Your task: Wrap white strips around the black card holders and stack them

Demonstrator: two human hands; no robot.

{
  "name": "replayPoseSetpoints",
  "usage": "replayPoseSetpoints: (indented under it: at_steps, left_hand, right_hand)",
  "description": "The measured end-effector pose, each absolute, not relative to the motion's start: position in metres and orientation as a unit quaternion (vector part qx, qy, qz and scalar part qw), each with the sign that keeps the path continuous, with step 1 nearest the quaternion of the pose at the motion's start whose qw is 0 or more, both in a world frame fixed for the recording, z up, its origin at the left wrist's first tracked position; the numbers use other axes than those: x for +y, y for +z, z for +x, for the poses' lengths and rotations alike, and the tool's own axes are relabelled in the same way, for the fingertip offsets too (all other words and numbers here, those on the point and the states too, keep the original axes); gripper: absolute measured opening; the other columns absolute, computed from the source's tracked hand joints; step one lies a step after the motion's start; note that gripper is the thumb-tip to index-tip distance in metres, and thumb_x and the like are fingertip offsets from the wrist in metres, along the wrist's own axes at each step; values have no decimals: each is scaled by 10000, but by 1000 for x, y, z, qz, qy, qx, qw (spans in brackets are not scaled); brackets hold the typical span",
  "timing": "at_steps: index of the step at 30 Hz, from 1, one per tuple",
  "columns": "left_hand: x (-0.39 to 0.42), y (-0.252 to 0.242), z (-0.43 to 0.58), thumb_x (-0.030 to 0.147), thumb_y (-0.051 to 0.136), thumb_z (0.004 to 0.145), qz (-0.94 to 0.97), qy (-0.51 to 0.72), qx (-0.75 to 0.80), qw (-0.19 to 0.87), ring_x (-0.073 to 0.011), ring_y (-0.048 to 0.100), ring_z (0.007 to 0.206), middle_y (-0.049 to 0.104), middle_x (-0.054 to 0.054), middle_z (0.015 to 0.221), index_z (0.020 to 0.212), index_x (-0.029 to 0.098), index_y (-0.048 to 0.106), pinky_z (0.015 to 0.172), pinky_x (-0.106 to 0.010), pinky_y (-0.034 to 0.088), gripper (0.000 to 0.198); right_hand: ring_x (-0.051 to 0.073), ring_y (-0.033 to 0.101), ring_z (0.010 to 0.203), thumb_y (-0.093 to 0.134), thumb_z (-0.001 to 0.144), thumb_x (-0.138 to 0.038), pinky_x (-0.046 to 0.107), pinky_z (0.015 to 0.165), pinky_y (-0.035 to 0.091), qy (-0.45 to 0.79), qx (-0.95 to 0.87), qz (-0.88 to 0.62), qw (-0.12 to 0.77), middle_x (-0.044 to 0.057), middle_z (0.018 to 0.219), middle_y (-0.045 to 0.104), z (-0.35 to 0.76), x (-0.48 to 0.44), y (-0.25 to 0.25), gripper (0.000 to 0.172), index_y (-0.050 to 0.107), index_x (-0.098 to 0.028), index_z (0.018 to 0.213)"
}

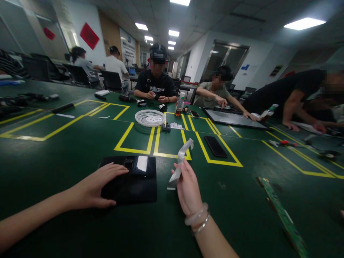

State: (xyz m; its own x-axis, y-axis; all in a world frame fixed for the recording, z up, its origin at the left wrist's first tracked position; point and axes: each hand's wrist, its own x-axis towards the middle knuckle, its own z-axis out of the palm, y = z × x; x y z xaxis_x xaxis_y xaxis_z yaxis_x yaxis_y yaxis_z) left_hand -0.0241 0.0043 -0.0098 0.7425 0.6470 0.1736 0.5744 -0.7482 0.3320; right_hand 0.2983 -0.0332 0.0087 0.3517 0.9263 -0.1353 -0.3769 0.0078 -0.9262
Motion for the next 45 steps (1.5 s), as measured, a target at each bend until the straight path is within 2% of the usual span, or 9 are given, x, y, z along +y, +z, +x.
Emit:
replayPoseSetpoints:
  at_steps: [3,7,11,17,27,30,33,36,45]
  left_hand:
    - [5,-12,-25,436,800,754,941,137,301,73,-344,393,1367,393,-105,1507,1509,253,366,1152,-570,309,891]
    - [-7,-7,-26,426,741,808,958,199,197,-65,-314,454,1315,440,-87,1479,1431,245,481,1106,-470,396,699]
    - [-19,-7,-27,320,607,933,935,281,118,-181,-209,553,1210,607,-22,1310,1358,246,575,1091,-314,409,433]
    - [-8,-11,-17,459,681,888,972,153,172,-42,-250,598,1130,633,-88,1262,1302,161,603,994,-360,448,516]
    - [-6,-12,-16,338,678,902,972,113,205,10,-257,587,1138,607,-69,1306,1346,215,560,991,-401,438,475]
    - [-4,-13,-18,443,699,866,958,114,262,-1,-305,493,1277,474,-92,1456,1439,221,481,1101,-470,359,652]
    - [0,-15,-20,620,641,854,945,100,310,3,-333,353,1394,336,-116,1544,1548,193,320,1186,-517,221,876]
    - [2,-15,-20,695,576,865,946,79,312,23,-320,313,1421,307,-111,1559,1574,189,249,1209,-515,166,931]
    - [10,-1,-27,588,688,804,930,105,353,13,-313,445,1324,494,-98,1431,1473,224,441,1211,-537,129,800]
  right_hand:
    - [204,642,1012,611,922,-433,391,913,551,388,-469,-516,602,49,1183,646,295,-40,8,385,636,-303,1283]
    - [218,588,1116,460,986,-223,418,964,511,160,-737,-479,450,81,1221,575,288,-49,9,410,564,-329,1368]
    - [243,574,1161,409,931,-46,451,952,517,55,-854,-445,263,112,1299,574,278,-54,4,537,527,-286,1397]
    - [242,491,1324,438,854,31,545,1144,340,70,-899,-420,103,42,1379,592,266,-57,4,614,523,-288,1371]
    - [273,384,1414,484,899,-63,578,1168,270,23,-887,-451,99,47,1468,518,267,-61,7,504,543,-295,1342]
    - [258,378,1415,467,901,-62,562,1184,239,26,-893,-435,110,42,1500,484,265,-65,7,520,506,-276,1373]
    - [215,435,1372,441,888,-32,535,1201,207,56,-898,-419,121,3,1398,589,262,-68,9,562,474,-290,1387]
    - [209,479,1331,437,880,-26,534,1204,185,78,-895,-420,124,-18,1306,652,261,-69,11,562,480,-296,1371]
    - [216,530,1255,437,936,-92,519,1162,249,13,-882,-421,213,15,1320,637,271,-64,20,450,520,-278,1337]
